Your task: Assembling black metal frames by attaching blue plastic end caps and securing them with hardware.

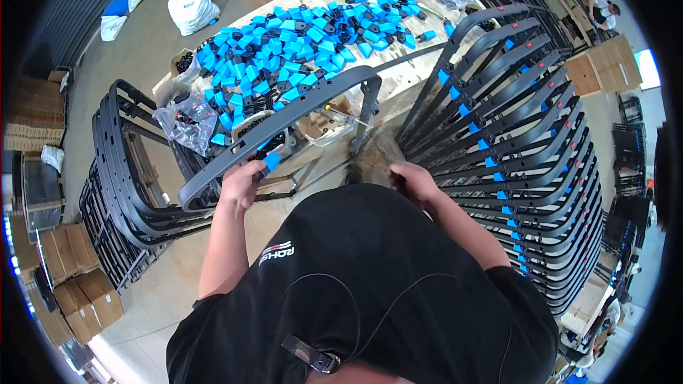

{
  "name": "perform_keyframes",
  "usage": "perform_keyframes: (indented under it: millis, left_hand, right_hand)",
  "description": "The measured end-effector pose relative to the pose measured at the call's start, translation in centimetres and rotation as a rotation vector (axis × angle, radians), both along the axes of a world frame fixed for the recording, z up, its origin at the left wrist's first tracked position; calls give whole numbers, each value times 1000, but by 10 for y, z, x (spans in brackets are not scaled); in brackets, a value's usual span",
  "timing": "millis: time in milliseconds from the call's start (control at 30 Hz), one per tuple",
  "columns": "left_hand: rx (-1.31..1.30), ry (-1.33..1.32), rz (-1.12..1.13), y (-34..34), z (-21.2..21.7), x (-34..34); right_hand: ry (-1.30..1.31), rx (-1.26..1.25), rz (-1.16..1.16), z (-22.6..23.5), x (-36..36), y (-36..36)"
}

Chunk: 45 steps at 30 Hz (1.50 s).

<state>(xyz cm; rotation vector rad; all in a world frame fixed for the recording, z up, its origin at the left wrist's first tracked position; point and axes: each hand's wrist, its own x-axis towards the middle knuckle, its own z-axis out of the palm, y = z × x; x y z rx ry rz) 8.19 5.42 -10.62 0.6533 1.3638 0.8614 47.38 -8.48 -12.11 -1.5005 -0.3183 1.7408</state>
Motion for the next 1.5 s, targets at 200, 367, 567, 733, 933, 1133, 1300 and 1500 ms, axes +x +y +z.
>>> perform_keyframes:
  millis: [200,367,567,733,933,1133,1300,1500]
  left_hand:
    - [96,-428,-486,-28,77,55]
    - [121,-341,-669,-31,90,64]
    - [127,-375,-574,-49,75,44]
    - [305,-348,-422,-55,64,39]
    - [243,-239,-433,-76,54,84]
    - [241,-267,-49,-48,22,121]
    - [202,123,-389,6,-8,179]
    - [102,379,-868,59,-38,225]
  right_hand:
    - [193,171,466,46,-74,61]
    - [338,215,536,53,-113,67]
    - [322,184,618,53,-133,63]
    - [475,228,693,46,-131,66]
    - [303,148,609,52,-133,75]
    - [57,259,749,27,-70,84]
    - [32,92,598,17,30,82]
    - [-198,38,587,-36,117,65]
